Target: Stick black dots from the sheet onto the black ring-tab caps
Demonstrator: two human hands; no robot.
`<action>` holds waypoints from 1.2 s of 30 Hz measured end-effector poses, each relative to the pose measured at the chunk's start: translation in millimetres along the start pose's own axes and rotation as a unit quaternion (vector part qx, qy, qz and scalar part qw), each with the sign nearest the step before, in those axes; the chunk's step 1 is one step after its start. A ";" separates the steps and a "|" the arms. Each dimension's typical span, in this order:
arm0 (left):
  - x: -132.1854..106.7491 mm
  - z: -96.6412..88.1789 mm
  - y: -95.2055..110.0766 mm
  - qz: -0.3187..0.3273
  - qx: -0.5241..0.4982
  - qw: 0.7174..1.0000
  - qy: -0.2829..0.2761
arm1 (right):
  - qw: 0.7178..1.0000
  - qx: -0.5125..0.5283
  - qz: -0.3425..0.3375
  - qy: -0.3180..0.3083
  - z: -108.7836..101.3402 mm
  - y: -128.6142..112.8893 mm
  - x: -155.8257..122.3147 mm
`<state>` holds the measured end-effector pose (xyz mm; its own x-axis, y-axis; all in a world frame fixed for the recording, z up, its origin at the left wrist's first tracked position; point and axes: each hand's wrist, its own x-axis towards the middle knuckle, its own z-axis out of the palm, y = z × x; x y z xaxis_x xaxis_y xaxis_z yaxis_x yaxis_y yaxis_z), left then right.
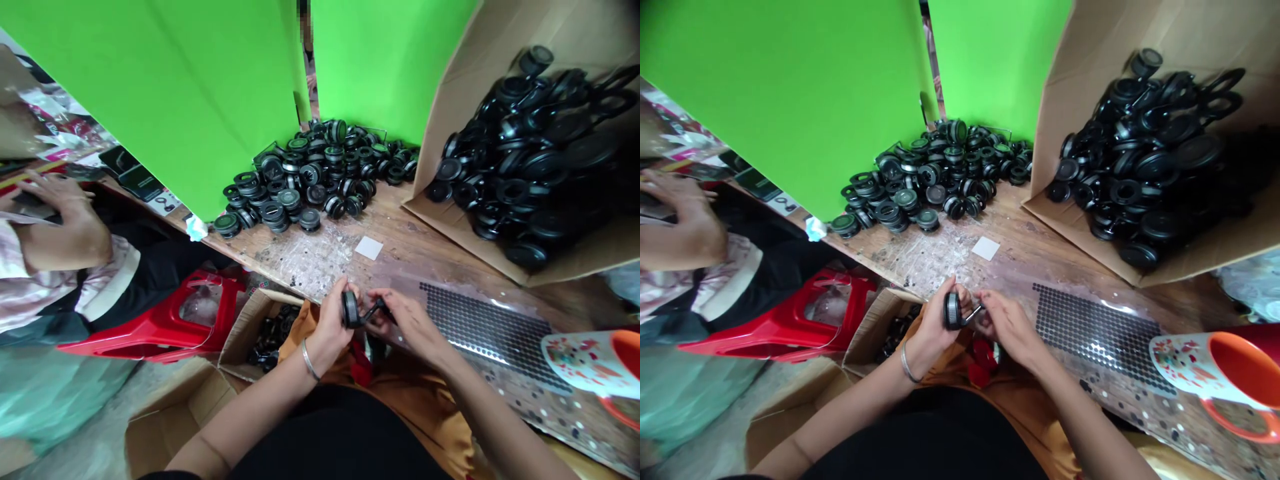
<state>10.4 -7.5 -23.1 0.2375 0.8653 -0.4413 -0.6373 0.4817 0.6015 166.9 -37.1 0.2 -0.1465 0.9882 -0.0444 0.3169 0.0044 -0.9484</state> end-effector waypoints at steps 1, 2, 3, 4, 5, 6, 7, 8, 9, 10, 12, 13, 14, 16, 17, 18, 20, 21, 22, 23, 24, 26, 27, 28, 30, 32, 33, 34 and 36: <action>-0.8 -0.8 3.5 0.010 0.025 1.000 -0.012 | 1.000 -0.021 -0.009 -0.017 1.5 -3.3 2.4; -1.7 -2.6 7.8 0.036 0.070 0.997 -0.021 | 0.998 -0.059 -0.023 -0.019 2.5 -7.5 4.7; -2.5 -5.6 12.5 0.076 0.141 0.987 -0.032 | 0.992 -0.116 -0.036 -0.016 2.9 -12.4 7.3; -3.1 -9.7 17.2 0.127 0.233 0.963 -0.049 | 0.981 -0.187 -0.043 -0.013 3.0 -17.7 10.1; -3.5 -14.9 21.3 0.182 0.336 0.921 -0.071 | 0.964 -0.264 -0.043 -0.014 3.4 -23.1 13.2; -3.4 -20.7 24.4 0.230 0.438 0.864 -0.098 | 0.941 -0.337 -0.036 -0.021 4.6 -28.2 16.4; -2.8 -26.9 26.0 0.268 0.524 0.799 -0.122 | 0.916 -0.399 -0.030 -0.031 6.9 -32.8 19.7; -1.7 -33.1 26.1 0.293 0.589 0.740 -0.139 | 0.893 -0.447 -0.028 -0.045 10.7 -36.7 22.8; -0.1 -39.0 24.7 0.310 0.632 0.696 -0.144 | 0.874 -0.480 -0.031 -0.062 15.8 -40.1 25.6; 2.0 -44.3 22.1 0.322 0.656 0.667 -0.142 | 0.859 -0.504 -0.040 -0.079 21.9 -42.8 27.9; 6.2 -52.4 15.4 0.341 0.675 0.641 -0.130 | 0.838 -0.534 -0.055 -0.104 34.6 -46.7 31.3; 8.1 -55.0 12.3 0.352 0.677 0.635 -0.124 | 0.831 -0.542 -0.061 -0.108 40.3 -47.7 32.5; 9.4 -56.6 10.0 0.362 0.677 0.630 -0.118 | 0.827 -0.549 -0.065 -0.107 45.0 -47.8 33.6; 10.6 -57.2 8.1 0.377 0.674 0.625 -0.111 | 0.823 -0.555 -0.079 -0.094 51.6 -44.0 35.8; 10.4 -56.7 8.4 0.381 0.674 0.624 -0.109 | 0.822 -0.556 -0.089 -0.085 53.9 -39.6 37.1; 10.0 -55.9 9.3 0.383 0.673 0.623 -0.106 | 0.823 -0.554 -0.099 -0.076 56.0 -33.4 38.5; 8.6 -54.7 11.4 0.383 0.676 0.622 -0.099 | 0.832 -0.540 -0.113 -0.058 60.3 -16.8 41.3; 7.9 -54.7 12.0 0.381 0.677 0.622 -0.095 | 0.839 -0.529 -0.119 -0.048 62.5 -7.5 42.6; 7.3 -55.0 12.0 0.379 0.678 0.623 -0.092 | 0.845 -0.518 -0.124 -0.036 64.7 1.6 43.6; 6.9 -55.7 11.3 0.375 0.678 0.625 -0.089 | 0.851 -0.508 -0.130 -0.025 66.7 9.9 44.4; 6.7 -56.6 9.8 0.371 0.678 0.628 -0.086 | 0.855 -0.500 -0.136 -0.014 68.4 16.9 44.9; 7.5 -58.1 5.3 0.365 0.680 0.631 -0.078 | 0.863 -0.483 -0.148 0.007 70.6 26.2 45.5; 8.2 -58.1 3.1 0.361 0.682 0.632 -0.073 | 0.868 -0.472 -0.153 0.013 70.9 28.4 45.5; 8.9 -57.5 1.8 0.356 0.683 0.635 -0.069 | 0.875 -0.457 -0.159 0.013 70.3 29.1 45.3; 8.3 -54.5 5.1 0.347 0.665 0.657 -0.070 | 0.896 -0.407 -0.176 0.000 65.7 26.9 43.8; 2.3 -52.1 20.5 0.330 0.622 0.705 -0.080 | 0.922 -0.332 -0.198 -0.009 55.0 21.4 41.2; -3.0 -53.1 33.4 0.313 0.593 0.737 -0.084 | 0.934 -0.292 -0.207 -0.003 47.0 18.3 39.7; -9.5 -56.7 49.3 0.287 0.569 0.765 -0.091 | 0.942 -0.259 -0.210 0.016 37.2 15.5 38.6; -22.8 -73.8 85.0 0.194 0.521 0.826 -0.093 | 0.951 -0.222 -0.200 0.079 13.1 13.5 38.5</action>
<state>-103.3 3.6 -11.0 0.3339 0.9422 -0.0287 0.2612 -0.0633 0.9632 153.2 -1.0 -18.5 -0.2062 0.9044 0.3735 0.6349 0.4141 -0.6522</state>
